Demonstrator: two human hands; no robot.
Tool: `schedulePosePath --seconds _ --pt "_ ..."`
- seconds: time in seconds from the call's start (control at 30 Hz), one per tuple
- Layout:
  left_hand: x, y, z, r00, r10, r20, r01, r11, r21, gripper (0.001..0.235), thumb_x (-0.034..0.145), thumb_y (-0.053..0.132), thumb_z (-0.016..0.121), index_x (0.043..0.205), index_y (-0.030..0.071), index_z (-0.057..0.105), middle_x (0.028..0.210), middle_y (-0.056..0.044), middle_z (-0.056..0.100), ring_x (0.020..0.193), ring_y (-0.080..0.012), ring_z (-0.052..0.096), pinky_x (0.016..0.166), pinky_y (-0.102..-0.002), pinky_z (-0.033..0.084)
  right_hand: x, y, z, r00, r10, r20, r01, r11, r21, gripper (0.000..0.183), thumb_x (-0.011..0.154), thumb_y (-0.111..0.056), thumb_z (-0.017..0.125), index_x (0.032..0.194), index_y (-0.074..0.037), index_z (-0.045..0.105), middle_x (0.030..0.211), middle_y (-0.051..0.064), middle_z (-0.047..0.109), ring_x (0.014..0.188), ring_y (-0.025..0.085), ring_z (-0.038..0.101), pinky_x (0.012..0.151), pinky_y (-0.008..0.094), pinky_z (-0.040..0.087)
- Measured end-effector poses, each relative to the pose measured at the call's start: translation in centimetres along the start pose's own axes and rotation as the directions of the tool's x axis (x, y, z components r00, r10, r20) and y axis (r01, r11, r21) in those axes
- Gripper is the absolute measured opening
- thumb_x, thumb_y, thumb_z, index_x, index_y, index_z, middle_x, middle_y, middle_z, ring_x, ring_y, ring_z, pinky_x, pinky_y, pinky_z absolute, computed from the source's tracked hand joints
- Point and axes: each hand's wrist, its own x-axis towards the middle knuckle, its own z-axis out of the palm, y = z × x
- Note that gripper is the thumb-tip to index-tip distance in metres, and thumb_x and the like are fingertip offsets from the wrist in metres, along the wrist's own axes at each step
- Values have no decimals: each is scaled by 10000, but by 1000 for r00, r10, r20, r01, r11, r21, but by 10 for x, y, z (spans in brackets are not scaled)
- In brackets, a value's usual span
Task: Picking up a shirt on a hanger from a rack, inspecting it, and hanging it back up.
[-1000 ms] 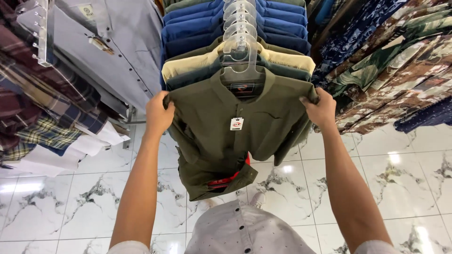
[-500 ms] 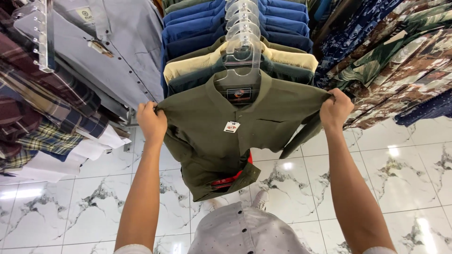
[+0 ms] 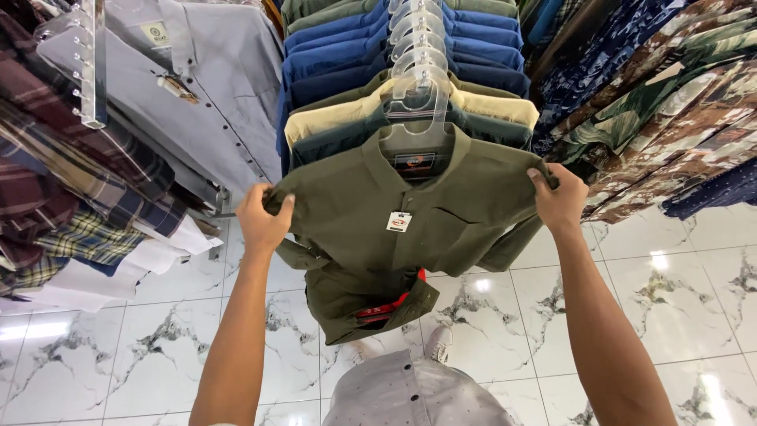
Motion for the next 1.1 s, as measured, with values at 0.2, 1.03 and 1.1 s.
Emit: schedulePosePath --seconds 0.2,1.03,1.1 --pt "-13 -56 16 985 71 -155 -47 987 156 212 800 -159 643 915 5 574 962 -137 497 823 -411 637 670 -460 577 -9 36 9 994 63 -94 -71 993 -93 190 1019 -1 715 923 -50 558 644 63 408 636 285 557 779 415 470" --pt "-133 -161 55 912 -297 -283 370 894 255 269 845 -151 688 773 23 495 701 -114 525 678 -327 644 588 -373 517 -142 127 32 857 327 -399 -421 891 -173 104 713 16 564 769 -67 532 657 181 527 685 467 621 745 417 523" --pt "-141 -157 56 863 -305 -402 398 902 170 316 865 -141 675 794 79 459 728 -61 467 690 -269 614 657 -336 524 -152 128 37 842 512 -169 -535 833 -141 222 769 21 611 916 -97 727 724 138 683 750 402 723 708 535 553"
